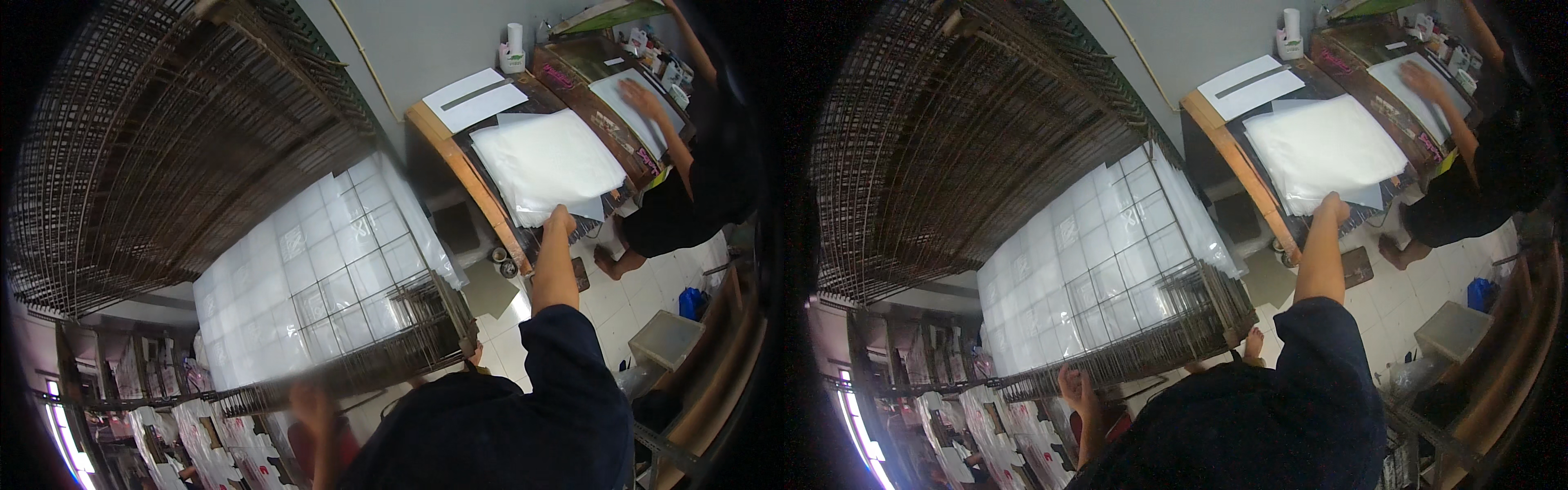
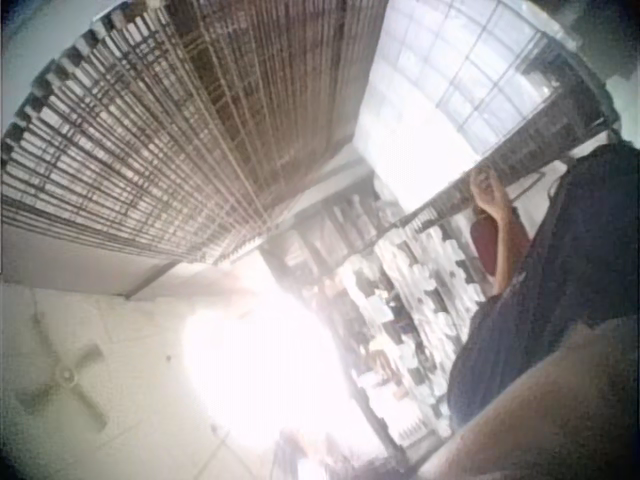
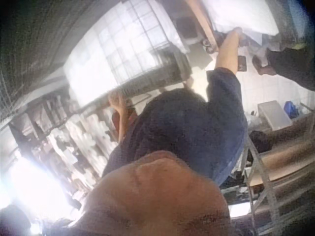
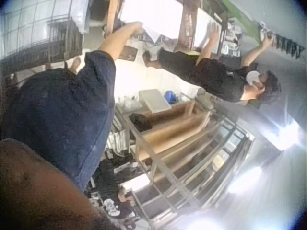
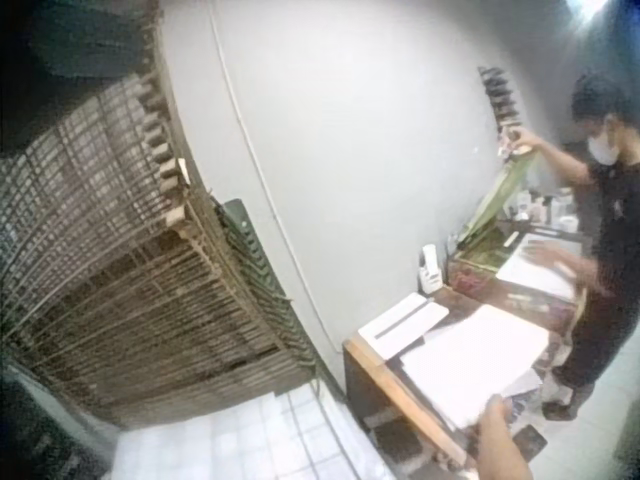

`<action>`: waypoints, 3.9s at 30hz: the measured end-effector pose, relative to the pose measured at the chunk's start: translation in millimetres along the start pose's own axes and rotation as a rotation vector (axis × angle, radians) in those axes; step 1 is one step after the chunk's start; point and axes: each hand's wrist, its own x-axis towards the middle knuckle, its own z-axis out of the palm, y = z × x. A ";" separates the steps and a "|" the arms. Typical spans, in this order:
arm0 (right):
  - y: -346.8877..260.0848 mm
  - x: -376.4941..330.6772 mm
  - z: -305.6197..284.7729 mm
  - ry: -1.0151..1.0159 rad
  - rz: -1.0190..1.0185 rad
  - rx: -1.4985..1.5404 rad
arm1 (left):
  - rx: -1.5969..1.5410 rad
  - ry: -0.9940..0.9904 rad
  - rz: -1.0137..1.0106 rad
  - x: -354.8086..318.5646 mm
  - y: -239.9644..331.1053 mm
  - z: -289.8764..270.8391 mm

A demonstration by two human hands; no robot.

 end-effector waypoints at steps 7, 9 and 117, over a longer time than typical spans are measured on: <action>-38.9 -72.3 -49.5 -0.243 -0.457 0.304 | -0.347 -0.501 -0.210 39.2 90.8 76.9; -60.9 -111.7 -81.1 -0.330 -0.549 0.355 | -0.437 -0.787 -0.397 54.4 133.1 112.0; 219.9 -380.4 -2.8 -0.937 -1.132 -0.871 | 0.049 0.026 -0.258 102.9 -196.2 -31.2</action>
